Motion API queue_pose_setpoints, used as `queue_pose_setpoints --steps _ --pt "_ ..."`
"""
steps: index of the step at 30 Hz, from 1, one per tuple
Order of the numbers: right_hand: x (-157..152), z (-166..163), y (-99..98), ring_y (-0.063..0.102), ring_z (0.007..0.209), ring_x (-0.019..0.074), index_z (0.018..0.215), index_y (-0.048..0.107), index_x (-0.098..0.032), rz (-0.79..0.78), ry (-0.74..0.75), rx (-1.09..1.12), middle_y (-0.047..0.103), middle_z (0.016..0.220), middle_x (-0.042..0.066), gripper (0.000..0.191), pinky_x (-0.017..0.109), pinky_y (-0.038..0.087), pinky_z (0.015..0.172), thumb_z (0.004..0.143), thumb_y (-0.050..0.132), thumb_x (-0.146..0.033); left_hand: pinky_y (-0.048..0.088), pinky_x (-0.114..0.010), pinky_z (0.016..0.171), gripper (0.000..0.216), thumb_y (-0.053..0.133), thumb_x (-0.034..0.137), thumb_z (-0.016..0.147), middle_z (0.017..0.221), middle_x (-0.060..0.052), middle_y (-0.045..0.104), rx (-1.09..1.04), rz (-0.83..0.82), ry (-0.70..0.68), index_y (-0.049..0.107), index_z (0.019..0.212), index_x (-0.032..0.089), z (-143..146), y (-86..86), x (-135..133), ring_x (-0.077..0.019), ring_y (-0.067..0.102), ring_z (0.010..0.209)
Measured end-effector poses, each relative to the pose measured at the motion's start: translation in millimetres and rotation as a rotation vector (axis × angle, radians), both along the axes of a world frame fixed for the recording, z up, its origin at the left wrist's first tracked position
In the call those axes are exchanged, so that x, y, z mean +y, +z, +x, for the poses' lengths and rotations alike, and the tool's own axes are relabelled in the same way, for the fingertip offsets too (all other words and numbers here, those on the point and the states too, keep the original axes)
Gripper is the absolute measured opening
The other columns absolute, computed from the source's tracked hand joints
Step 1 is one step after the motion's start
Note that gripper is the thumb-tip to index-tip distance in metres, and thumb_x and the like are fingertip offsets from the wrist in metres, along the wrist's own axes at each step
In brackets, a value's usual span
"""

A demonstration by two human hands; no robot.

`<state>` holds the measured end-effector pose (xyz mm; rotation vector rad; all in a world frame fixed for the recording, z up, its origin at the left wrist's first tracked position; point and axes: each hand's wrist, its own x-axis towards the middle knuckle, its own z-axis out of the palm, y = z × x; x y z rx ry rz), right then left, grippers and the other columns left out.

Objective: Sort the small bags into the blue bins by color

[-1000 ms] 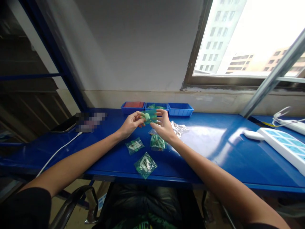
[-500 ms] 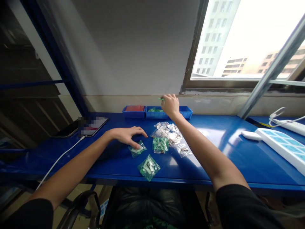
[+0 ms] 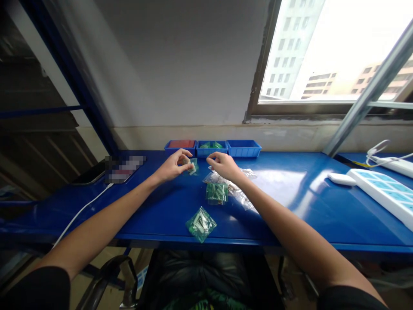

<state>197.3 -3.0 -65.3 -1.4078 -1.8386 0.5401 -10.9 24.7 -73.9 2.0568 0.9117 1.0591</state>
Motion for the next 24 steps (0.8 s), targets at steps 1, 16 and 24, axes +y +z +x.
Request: queue_pose_setpoints --steps 1,16,24 --pt "-6 -9 1.0 0.054 0.049 0.0141 0.085 0.062 -0.018 -0.110 0.074 0.106 0.059 0.053 0.000 0.029 0.025 0.040 0.049 0.084 0.048 -0.043 0.045 -0.022 0.059 0.034 0.062 0.027 0.073 0.074 0.001 0.056 -0.072 0.007 -0.012 0.049 0.102 0.016 2 -0.9 -1 -0.0110 0.056 0.065" --pt "-4 -34 -8.6 0.059 0.062 0.0132 0.096 0.057 -0.016 0.131 -0.072 0.738 0.063 0.067 -0.001 0.033 0.027 0.046 0.060 0.066 0.066 -0.025 0.040 -0.037 0.096 0.017 0.067 0.022 0.069 0.113 -0.008 0.046 0.006 0.193 0.094 0.070 0.086 0.019 11 -5.3 -12 -0.0234 0.045 0.113" --pt "-19 -36 -9.9 0.058 0.095 0.0198 0.072 0.063 -0.020 0.655 0.019 0.172 0.064 0.095 0.007 0.014 0.037 0.046 0.086 0.073 0.051 -0.013 0.038 -0.020 0.050 0.035 0.063 0.045 0.073 0.068 -0.003 0.059 -0.487 -0.549 -0.021 0.059 0.085 0.013 14 1.7 -10 -0.0100 0.052 0.056"
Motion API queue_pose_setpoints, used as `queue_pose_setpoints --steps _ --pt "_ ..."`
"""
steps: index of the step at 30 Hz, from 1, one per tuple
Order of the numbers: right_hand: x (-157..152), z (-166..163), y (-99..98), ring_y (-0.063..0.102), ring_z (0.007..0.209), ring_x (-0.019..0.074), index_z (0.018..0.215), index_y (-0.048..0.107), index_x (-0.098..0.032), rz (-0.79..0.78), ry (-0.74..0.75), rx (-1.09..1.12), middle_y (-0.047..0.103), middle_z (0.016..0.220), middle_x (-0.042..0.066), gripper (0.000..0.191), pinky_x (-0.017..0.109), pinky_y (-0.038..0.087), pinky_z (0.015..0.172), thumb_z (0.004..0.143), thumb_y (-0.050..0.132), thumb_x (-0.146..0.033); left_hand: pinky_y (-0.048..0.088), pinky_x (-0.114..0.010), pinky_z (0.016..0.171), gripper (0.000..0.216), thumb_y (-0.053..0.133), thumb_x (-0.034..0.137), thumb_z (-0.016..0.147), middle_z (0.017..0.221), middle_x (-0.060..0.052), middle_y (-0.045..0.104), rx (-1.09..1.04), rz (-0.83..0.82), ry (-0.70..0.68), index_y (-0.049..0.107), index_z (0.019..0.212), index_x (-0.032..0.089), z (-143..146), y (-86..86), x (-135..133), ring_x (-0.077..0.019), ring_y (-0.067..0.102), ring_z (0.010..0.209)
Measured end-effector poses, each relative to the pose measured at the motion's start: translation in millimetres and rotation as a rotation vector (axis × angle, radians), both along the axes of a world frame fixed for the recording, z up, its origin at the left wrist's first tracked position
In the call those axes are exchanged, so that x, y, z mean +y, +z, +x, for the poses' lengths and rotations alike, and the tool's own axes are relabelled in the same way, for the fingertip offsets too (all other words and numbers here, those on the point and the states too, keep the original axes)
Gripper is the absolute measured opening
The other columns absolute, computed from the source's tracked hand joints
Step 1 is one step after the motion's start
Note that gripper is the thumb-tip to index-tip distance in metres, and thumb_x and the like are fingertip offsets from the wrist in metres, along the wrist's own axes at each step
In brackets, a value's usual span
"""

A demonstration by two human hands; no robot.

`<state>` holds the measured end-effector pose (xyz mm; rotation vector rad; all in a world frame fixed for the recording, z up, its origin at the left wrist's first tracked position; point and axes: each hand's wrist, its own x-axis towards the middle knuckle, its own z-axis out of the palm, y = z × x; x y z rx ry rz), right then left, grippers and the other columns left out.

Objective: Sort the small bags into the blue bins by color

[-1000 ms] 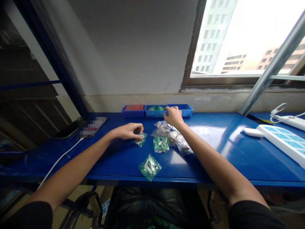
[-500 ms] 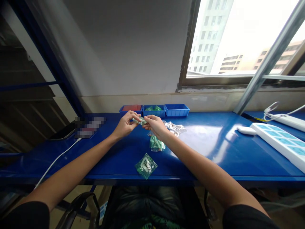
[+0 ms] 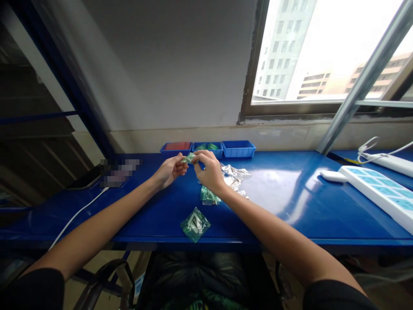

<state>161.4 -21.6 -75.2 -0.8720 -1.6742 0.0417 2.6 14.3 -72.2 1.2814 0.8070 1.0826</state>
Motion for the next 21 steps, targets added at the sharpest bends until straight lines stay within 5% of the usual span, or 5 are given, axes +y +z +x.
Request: queue_pose_setpoints --steps 5,9,12,16,21 --pt "3 -2 0.6 0.053 0.101 0.0238 0.072 0.068 -0.018 -0.321 -0.091 0.059 0.056 0.100 0.011 0.016 0.040 0.044 0.089 0.070 0.053 -0.013 0.039 -0.019 0.053 0.022 0.068 0.027 0.067 0.069 0.001 0.057 0.009 0.133 0.145 0.057 0.081 0.015 0 -3.7 4 -0.0102 0.055 0.063" --pt "6 2 4.6 0.059 0.080 0.0191 0.080 0.064 -0.017 -0.849 0.267 0.430 0.061 0.081 0.007 0.018 0.034 0.049 0.074 0.075 0.057 -0.032 0.041 -0.023 0.059 0.016 0.062 0.029 0.074 0.072 0.000 0.058 0.215 0.426 0.184 0.058 0.081 0.015 -2 -11.0 6 -0.0122 0.054 0.067" --pt "8 2 4.1 0.060 0.070 0.0164 0.076 0.060 -0.017 -0.974 0.469 0.625 0.062 0.073 0.006 0.030 0.029 0.050 0.065 0.076 0.056 -0.047 0.042 -0.029 0.072 0.010 0.057 0.024 0.078 0.082 -0.003 0.061 0.523 0.830 0.180 0.062 0.081 0.016 -4 -13.3 4 -0.0158 0.054 0.079" --pt "8 2 1.3 0.059 0.068 0.0160 0.079 0.060 -0.016 -0.797 0.274 0.449 0.063 0.075 0.005 0.024 0.028 0.048 0.061 0.071 0.062 -0.038 0.039 -0.035 0.084 0.010 0.055 0.021 0.081 0.091 -0.005 0.061 0.823 1.131 0.209 0.064 0.084 0.017 -6 -10.3 -1 -0.0188 0.051 0.089" --pt "7 12 21.6 0.058 0.077 0.0173 0.091 0.065 -0.018 -0.066 -0.171 0.079 0.064 0.085 0.006 0.020 0.031 0.048 0.067 0.077 0.053 -0.027 0.040 -0.037 0.088 0.022 0.054 0.031 0.084 0.102 -0.006 0.060 0.884 1.071 0.172 0.061 0.101 0.019 -1 -9.2 -9 -0.0209 0.051 0.097"
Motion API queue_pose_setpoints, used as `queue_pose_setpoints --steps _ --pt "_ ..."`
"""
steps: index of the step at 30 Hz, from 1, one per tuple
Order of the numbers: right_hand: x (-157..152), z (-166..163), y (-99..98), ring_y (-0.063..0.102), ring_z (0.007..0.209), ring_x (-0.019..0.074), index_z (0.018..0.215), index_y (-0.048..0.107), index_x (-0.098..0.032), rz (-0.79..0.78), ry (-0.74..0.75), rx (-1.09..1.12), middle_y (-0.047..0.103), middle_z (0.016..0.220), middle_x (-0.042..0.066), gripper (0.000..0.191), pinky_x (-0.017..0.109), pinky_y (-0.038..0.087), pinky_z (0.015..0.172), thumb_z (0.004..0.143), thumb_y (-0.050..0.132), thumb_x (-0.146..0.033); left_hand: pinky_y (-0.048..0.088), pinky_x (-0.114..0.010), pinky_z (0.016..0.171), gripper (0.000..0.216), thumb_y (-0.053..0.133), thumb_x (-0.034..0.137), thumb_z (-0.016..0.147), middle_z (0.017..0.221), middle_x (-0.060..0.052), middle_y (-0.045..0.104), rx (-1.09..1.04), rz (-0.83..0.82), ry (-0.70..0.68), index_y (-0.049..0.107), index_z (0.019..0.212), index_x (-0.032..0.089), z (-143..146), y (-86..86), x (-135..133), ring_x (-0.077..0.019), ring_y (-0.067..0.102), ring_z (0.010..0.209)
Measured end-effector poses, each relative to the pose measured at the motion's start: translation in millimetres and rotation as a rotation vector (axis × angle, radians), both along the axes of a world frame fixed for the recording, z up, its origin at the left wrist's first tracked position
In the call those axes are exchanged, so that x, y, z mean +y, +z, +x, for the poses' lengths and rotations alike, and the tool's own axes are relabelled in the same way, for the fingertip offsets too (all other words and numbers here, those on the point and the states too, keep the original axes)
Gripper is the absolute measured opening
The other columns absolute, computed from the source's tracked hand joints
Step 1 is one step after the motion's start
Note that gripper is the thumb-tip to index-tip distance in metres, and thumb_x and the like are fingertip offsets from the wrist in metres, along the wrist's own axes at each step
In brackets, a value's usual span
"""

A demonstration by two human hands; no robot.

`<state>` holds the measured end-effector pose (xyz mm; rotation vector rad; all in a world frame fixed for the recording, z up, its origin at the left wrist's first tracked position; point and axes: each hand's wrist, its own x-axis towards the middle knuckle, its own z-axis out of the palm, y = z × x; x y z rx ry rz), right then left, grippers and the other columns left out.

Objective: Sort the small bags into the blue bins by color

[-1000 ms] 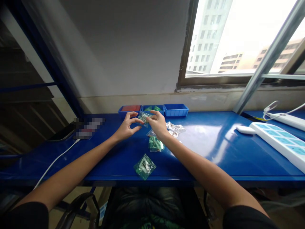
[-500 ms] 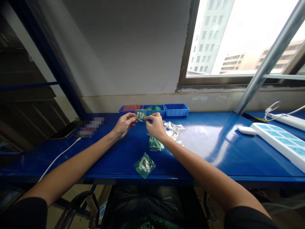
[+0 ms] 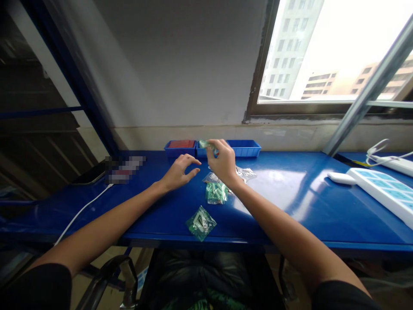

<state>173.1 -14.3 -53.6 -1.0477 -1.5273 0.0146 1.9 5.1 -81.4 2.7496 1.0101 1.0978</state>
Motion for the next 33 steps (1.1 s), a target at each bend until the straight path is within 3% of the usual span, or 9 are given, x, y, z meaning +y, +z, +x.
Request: queue_pose_setpoints --steps 3,5,8,11,17,23,25,29,33 --pt "13 9 25.5 0.055 0.091 0.0192 0.099 0.064 -0.021 0.266 -0.147 -0.110 0.059 0.094 0.008 0.025 0.035 0.047 0.077 0.084 0.044 -0.024 0.040 -0.038 0.089 0.032 0.052 0.031 0.085 0.110 -0.007 0.058 0.091 -0.109 -0.047 0.056 0.115 0.021 7 -4.4 -8 -0.0218 0.051 0.102" --pt "32 11 39.3 0.052 0.098 0.0212 0.107 0.063 -0.021 0.252 -0.237 -0.187 0.056 0.101 0.009 0.031 0.039 0.045 0.083 0.087 0.040 -0.022 0.040 -0.039 0.090 0.041 0.049 0.024 0.084 0.119 -0.006 0.055 0.207 -0.162 -0.103 0.049 0.126 0.026 11 -8.1 -13 -0.0225 0.048 0.108" --pt "62 11 42.9 0.048 0.107 0.0273 0.118 0.059 -0.019 -0.019 -0.269 -0.440 0.051 0.113 0.014 0.037 0.043 0.042 0.087 0.084 0.046 -0.024 0.036 -0.043 0.095 0.050 0.044 0.014 0.083 0.129 -0.005 0.049 0.353 -0.200 -0.155 0.047 0.129 0.032 13 -11.0 -15 -0.0235 0.043 0.118" --pt "71 11 23.4 0.046 0.110 0.0341 0.130 0.050 -0.016 -0.297 -0.179 -0.681 0.051 0.115 0.018 0.054 0.048 0.040 0.090 0.079 0.055 -0.031 0.033 -0.044 0.097 0.043 0.040 0.013 0.084 0.127 -0.004 0.051 0.352 -0.205 -0.147 0.057 0.119 0.030 10 -8.6 -14 -0.0232 0.041 0.119" --pt "35 38 -25.3 0.052 0.103 0.0300 0.112 0.065 -0.016 -0.287 -0.033 -0.645 0.060 0.104 0.015 0.038 0.047 0.039 0.093 0.081 0.053 -0.033 0.033 -0.045 0.095 0.038 0.049 0.051 0.084 0.119 -0.006 0.056 0.230 -0.259 -0.166 0.062 0.112 0.029 14 -4.9 -23 -0.0276 0.043 0.115" --pt "10 38 -11.0 0.057 0.095 0.0266 0.099 0.069 -0.018 -0.305 0.020 -0.445 0.063 0.095 0.012 0.029 0.045 0.044 0.087 0.080 0.054 -0.035 0.032 -0.049 0.095 0.052 0.067 0.053 0.067 0.118 -0.010 0.054 0.219 -0.380 -0.059 0.059 0.108 0.024 27 -13.3 -27 -0.0331 0.040 0.117" --pt "-6 26 -2.1 0.052 0.106 0.0289 0.112 0.064 -0.021 -0.268 0.133 -0.522 0.060 0.108 0.012 0.040 0.047 0.041 0.091 0.078 0.057 -0.041 0.037 -0.047 0.091 0.047 0.071 0.045 0.064 0.109 -0.009 0.058 0.148 -0.398 0.017 0.059 0.101 0.021 25 -14.7 -20 -0.0328 0.044 0.112" --pt "-42 7 0.1 0.029 0.131 0.0395 0.138 0.036 -0.035 -0.363 0.407 -0.798 0.030 0.146 0.010 0.095 0.055 0.032 0.099 0.054 0.073 -0.058 0.045 -0.036 0.074 0.033 0.066 0.030 0.067 0.089 -0.005 0.061 -0.093 -0.495 0.052 0.054 0.095 0.018 11 -18.6 3 -0.0241 0.057 0.087" --pt "-50 2 -14.1 0.019 0.135 0.0432 0.141 0.028 -0.036 -0.420 0.420 -0.888 0.019 0.151 0.011 0.108 0.060 0.027 0.100 0.048 0.075 -0.061 0.045 -0.028 0.065 0.029 0.063 0.024 0.067 0.080 -0.002 0.062 -0.334 -0.598 0.018 0.051 0.093 0.017 -1 -26.4 26 -0.0167 0.058 0.073"
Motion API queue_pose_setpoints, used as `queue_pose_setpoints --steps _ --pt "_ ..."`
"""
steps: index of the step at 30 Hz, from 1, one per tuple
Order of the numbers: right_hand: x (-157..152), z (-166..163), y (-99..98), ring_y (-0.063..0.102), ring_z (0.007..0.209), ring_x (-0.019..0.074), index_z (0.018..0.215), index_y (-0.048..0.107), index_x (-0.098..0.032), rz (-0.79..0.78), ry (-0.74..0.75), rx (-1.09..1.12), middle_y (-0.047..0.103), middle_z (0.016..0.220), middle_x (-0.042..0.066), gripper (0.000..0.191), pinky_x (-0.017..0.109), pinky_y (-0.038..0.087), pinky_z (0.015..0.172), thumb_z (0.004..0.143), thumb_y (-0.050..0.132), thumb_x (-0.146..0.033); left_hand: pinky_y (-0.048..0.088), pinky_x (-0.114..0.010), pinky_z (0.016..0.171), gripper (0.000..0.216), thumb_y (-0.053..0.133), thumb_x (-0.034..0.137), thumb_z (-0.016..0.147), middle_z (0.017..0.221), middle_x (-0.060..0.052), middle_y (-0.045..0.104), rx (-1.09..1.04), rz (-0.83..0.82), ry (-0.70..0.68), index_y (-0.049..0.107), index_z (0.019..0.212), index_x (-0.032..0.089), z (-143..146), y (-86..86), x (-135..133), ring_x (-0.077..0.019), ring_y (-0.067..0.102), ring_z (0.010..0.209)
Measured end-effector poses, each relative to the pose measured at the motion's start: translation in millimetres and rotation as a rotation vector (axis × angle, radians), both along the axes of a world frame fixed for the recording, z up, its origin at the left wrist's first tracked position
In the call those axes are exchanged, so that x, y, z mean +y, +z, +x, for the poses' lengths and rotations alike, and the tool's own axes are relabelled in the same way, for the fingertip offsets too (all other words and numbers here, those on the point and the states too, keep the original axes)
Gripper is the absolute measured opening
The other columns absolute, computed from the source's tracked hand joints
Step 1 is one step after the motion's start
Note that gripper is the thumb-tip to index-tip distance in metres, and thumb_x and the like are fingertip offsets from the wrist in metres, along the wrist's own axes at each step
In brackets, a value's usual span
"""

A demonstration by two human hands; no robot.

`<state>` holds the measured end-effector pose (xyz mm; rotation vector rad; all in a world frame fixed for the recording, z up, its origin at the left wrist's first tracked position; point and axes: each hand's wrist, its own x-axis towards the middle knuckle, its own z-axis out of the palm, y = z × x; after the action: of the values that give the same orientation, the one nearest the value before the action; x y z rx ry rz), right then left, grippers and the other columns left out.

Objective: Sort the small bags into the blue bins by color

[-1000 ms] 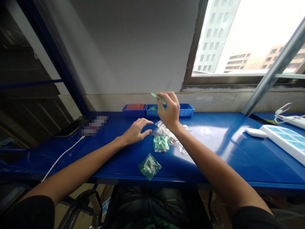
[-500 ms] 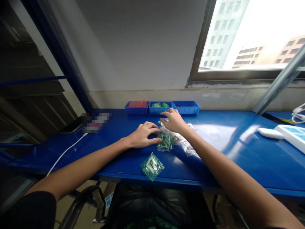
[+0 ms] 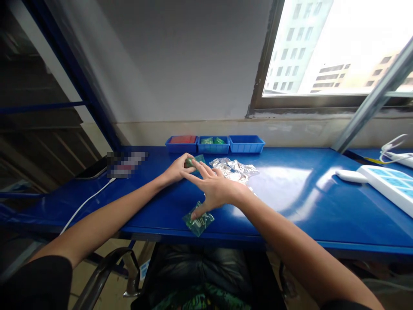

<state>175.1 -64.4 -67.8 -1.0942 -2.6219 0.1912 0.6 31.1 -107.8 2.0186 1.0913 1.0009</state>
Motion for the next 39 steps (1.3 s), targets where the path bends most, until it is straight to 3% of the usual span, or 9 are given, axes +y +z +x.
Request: queue_pose_setpoints --steps 6,10,14,17,21,27,31,34,39 --pt "32 7 -4.2 0.042 0.121 0.0366 0.127 0.049 -0.024 0.162 -0.358 0.289 0.047 0.130 0.017 0.070 0.055 0.037 0.094 0.066 0.069 -0.051 0.045 -0.027 0.072 0.025 0.062 0.019 0.067 0.083 -0.002 0.062 -0.230 0.017 0.016 0.052 0.090 0.016 0 1.3 5 -0.0148 0.059 0.078" --pt "43 6 -1.7 0.061 0.071 0.0215 0.092 0.063 -0.014 -0.351 -0.435 0.752 0.064 0.073 0.009 0.051 0.037 0.049 0.069 0.082 0.042 -0.060 0.045 -0.027 0.072 0.014 0.059 0.022 0.075 0.086 -0.003 0.061 -0.100 0.229 0.017 0.057 0.088 0.017 4 13.8 -12 -0.0147 0.057 0.080" --pt "41 -7 -8.6 0.061 0.069 0.0159 0.096 0.060 -0.015 -0.626 -0.322 1.208 0.064 0.078 0.006 0.036 0.029 0.049 0.064 0.075 0.059 -0.045 0.044 -0.032 0.085 0.013 0.056 0.012 0.075 0.094 -0.004 0.055 0.045 0.505 0.011 0.062 0.084 0.019 6 21.7 -26 -0.0169 0.052 0.093" --pt "40 -12 -14.6 0.060 0.070 0.0151 0.111 0.053 -0.016 -0.495 -0.417 1.286 0.061 0.078 0.002 0.049 0.029 0.048 0.066 0.065 0.067 -0.028 0.035 -0.040 0.100 0.022 0.057 0.005 0.070 0.109 -0.006 0.047 0.141 0.580 0.059 0.065 0.084 0.020 8 20.3 -30 -0.0206 0.044 0.108" --pt "44 -8 -16.5 0.058 0.073 0.0162 0.106 0.055 -0.018 -0.041 -0.501 1.078 0.060 0.076 0.000 0.040 0.032 0.047 0.072 0.067 0.062 -0.027 0.030 -0.046 0.104 0.021 0.066 0.016 0.068 0.118 -0.007 0.039 0.167 0.454 0.093 0.068 0.089 0.022 11 17.5 -29 -0.0256 0.038 0.114" --pt "41 -4 -14.7 0.059 0.091 0.0194 0.073 0.055 -0.023 0.337 -0.284 0.829 0.065 0.089 0.004 0.006 0.038 0.044 0.088 0.073 0.052 -0.017 0.044 -0.026 0.063 0.042 0.047 0.055 0.082 0.083 -0.006 0.058 -0.308 -0.262 -0.140 0.061 0.089 0.016 9 18.0 -16 -0.0164 0.055 0.077" --pt "42 -7 -20.6 0.047 0.113 0.0249 0.071 0.061 -0.023 0.404 -0.233 0.690 0.055 0.113 0.008 0.016 0.045 0.038 0.096 0.067 0.051 -0.011 0.037 -0.019 0.053 0.029 0.066 0.040 0.070 0.068 0.000 0.055 -0.443 -0.256 -0.083 0.056 0.082 0.014 4 16.2 -11 -0.0094 0.051 0.059" --pt "46 -7 -22.9 0.049 0.110 0.0261 0.076 0.065 -0.022 0.204 -0.353 0.756 0.051 0.111 0.009 0.017 0.046 0.041 0.093 0.065 0.055 -0.014 0.039 -0.020 0.056 0.021 0.067 0.029 0.069 0.067 0.001 0.056 -0.429 -0.093 -0.038 0.056 0.079 0.015 2 15.6 -9 -0.0092 0.051 0.061" --pt "45 -7 -14.7 0.061 0.085 0.0193 0.083 0.057 -0.020 -0.459 -0.304 1.160 0.059 0.088 0.004 0.024 0.036 0.050 0.078 0.070 0.059 -0.041 0.044 -0.023 0.067 0.012 0.061 0.026 0.075 0.082 -0.002 0.058 -0.316 0.174 -0.023 0.059 0.080 0.016 3 18.2 -10 -0.0119 0.055 0.075"
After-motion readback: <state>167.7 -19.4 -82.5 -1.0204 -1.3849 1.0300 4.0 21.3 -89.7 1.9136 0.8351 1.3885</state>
